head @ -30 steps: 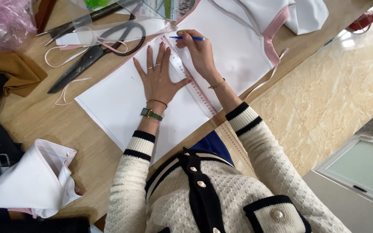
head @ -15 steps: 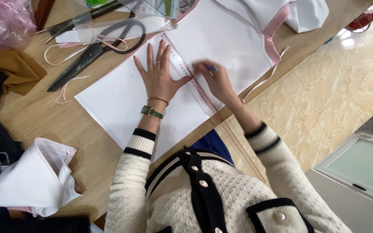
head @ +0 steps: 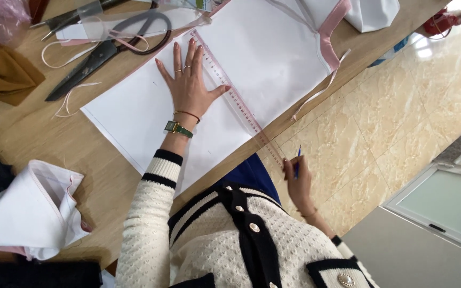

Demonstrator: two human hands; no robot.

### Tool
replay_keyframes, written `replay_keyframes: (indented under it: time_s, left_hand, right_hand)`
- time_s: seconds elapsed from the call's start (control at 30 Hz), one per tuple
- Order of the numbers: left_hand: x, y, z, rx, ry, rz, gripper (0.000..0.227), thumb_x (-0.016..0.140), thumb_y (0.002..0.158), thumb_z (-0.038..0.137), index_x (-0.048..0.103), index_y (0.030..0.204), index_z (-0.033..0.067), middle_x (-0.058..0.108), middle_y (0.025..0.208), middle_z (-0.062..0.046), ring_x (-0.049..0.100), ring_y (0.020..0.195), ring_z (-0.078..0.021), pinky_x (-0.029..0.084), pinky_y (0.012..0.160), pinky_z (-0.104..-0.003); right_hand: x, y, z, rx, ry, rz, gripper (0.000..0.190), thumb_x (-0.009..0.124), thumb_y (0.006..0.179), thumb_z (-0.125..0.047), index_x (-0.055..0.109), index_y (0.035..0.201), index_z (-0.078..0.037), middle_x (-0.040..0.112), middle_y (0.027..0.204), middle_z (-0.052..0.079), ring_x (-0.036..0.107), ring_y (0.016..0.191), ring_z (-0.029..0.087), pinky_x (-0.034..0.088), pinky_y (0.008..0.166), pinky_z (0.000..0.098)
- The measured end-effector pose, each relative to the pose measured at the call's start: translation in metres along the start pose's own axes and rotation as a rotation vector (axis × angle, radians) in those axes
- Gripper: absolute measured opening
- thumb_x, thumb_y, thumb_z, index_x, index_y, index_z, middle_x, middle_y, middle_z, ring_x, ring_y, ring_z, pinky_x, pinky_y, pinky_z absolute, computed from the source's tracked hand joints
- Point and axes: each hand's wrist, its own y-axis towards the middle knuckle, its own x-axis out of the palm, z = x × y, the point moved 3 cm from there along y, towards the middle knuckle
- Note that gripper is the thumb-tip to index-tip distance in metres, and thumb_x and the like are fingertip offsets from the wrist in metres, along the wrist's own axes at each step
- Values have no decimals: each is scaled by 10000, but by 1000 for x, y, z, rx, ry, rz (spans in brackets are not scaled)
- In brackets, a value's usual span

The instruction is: The person uses a ruler and a blue pen to draw straight and curved lines on a white fabric piece laid on a table. They then use scissors to cut the fabric along the drawn lines, separating the pattern from the rest of the material.

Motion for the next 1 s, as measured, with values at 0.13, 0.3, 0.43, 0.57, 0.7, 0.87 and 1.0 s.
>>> replay_keyframes:
  time_s: [0.13,0.3,0.43,0.57,0.7,0.87,1.0]
  left_hand:
    - [8,-32,10,-85,-100,138,1228,422,786,994,238,1654,144,124,1734,-73,38,1604,-368,-42,1211,-776]
    - [-19,-113,67,-11,-882,320,236,581,1041,274,647,1147,73,663,1075,-116,628,1035,-360,417,1000,-472]
    - [-26,-137,68,-235,-1365,336,214,419,1044,177,569,1175,96,724,875,-112,715,836,-229,541,883,-368]
    - [-63,-132,3,-280,-1309,816,263,350,1107,303,477,1166,80,632,641,-111,648,479,-232,571,555,-324]
    - [-138,-153,-48,-367,-952,1075,372,373,1117,371,531,1028,46,509,480,-98,567,345,-212,473,373,-264]
    - [-164,-205,-10,-472,-565,928,387,434,1167,113,471,1545,37,497,537,-87,518,508,-168,515,608,-284]
    - [-100,-234,59,-661,-342,595,537,491,1063,70,442,1595,119,746,995,-272,702,903,-461,564,846,-545]
  right_hand:
    - [10,-18,-39,-120,182,106,242,717,979,-119,499,874,-117,507,762,-2,445,641,72,391,598,242]
    - [45,1,-55,-309,315,49,134,678,1007,-82,546,1025,-68,700,790,87,680,642,168,563,660,300]
    - [56,19,-133,-479,317,-108,149,607,1036,-127,553,1124,-19,698,1059,161,725,938,282,581,852,422]
    - [55,39,-181,-792,334,-195,544,321,1075,-481,632,1109,-37,690,1011,124,708,895,270,560,837,397]
    - [42,66,-195,-753,359,-260,492,363,1122,-352,716,951,-54,518,678,60,539,634,219,505,705,348]
    - [42,117,-173,-656,419,-493,354,427,1117,-170,700,959,-8,639,661,97,625,689,193,518,827,356]
    - [45,152,-176,-635,447,-671,318,385,1120,-97,661,1109,61,719,894,183,724,873,271,521,972,456]
